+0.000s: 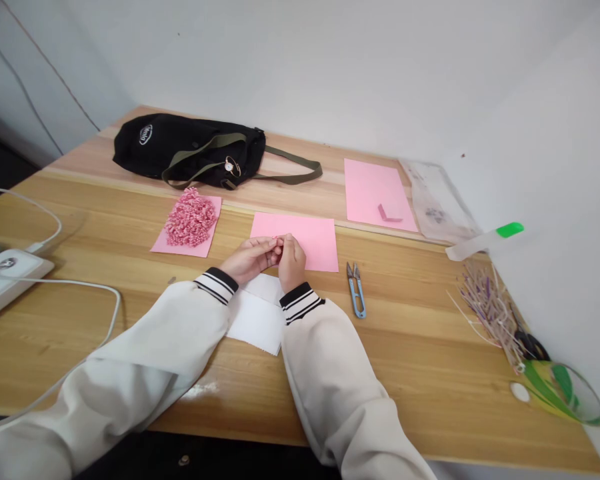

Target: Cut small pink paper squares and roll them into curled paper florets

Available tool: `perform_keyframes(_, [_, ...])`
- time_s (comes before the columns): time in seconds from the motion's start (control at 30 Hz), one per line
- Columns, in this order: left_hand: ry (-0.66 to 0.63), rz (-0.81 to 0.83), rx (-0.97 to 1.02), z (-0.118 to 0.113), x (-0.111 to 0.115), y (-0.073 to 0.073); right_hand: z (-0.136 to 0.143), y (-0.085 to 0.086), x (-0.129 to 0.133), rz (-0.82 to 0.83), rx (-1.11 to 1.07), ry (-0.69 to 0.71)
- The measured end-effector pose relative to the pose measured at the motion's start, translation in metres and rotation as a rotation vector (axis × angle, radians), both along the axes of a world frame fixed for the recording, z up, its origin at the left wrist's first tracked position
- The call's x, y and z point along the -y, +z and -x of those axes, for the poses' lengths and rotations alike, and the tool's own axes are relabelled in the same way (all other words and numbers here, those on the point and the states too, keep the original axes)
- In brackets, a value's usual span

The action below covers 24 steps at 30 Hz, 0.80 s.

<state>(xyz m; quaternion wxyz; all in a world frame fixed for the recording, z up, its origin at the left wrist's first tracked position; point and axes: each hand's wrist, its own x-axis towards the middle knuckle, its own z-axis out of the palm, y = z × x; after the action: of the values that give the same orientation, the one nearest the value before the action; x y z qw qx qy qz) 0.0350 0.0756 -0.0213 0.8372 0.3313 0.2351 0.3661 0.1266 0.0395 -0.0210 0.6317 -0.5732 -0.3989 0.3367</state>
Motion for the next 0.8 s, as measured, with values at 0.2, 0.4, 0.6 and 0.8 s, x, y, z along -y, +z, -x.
perform_keyframes(0.2, [-0.003, -0.002, -0.002, -0.0001, -0.0003, -0.0005, 0.0, 0.0005, 0.0, 0.017, -0.007, 0.0])
perform_keyframes(0.4, [-0.001, -0.003, -0.01, -0.0003, -0.0002, 0.0008, -0.0001, 0.0008, 0.0, 0.017, -0.009, 0.004])
perform_keyframes(0.6, [-0.003, -0.004, -0.015, 0.0003, 0.0006, 0.0012, 0.0007, 0.0033, 0.0013, 0.023, -0.003, -0.001])
perform_keyframes(0.8, [0.003, -0.002, -0.016, -0.0003, 0.0006, 0.0015, 0.0004, 0.0029, 0.0012, 0.021, -0.007, -0.002])
